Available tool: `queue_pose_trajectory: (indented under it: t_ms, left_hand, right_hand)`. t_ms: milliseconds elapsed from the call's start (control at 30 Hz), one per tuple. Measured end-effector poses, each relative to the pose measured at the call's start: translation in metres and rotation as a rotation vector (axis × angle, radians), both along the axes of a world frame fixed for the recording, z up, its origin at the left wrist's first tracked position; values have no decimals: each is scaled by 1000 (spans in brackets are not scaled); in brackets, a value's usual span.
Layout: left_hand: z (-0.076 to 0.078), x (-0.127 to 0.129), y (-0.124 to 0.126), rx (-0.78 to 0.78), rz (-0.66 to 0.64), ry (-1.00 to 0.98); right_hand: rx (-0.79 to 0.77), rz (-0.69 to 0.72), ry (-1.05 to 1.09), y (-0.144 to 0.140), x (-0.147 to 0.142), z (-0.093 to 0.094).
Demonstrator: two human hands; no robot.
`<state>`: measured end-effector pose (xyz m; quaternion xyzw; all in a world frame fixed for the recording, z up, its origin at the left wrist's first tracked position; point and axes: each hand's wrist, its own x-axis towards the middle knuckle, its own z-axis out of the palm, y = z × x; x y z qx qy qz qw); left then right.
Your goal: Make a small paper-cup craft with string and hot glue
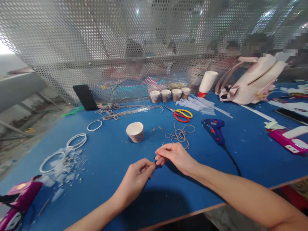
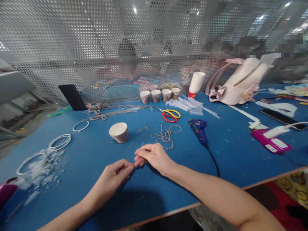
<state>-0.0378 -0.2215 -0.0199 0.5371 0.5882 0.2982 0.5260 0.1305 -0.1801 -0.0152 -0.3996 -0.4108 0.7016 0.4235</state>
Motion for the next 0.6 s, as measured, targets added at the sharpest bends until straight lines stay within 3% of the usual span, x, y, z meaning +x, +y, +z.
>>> queue_pose_trajectory:
  t_ms: [100, 267, 600]
  left_hand:
    - [3, 0, 1, -117, 41, -139]
    - [8, 0, 2, -186, 63, -402]
    - [11, -1, -5, -340, -26, -485]
  right_hand:
    - [-22, -53, 41, 7, 5, 1]
    - [-63, -115, 80, 14, 11, 3]
    - [-34, -134, 32, 17, 9, -4]
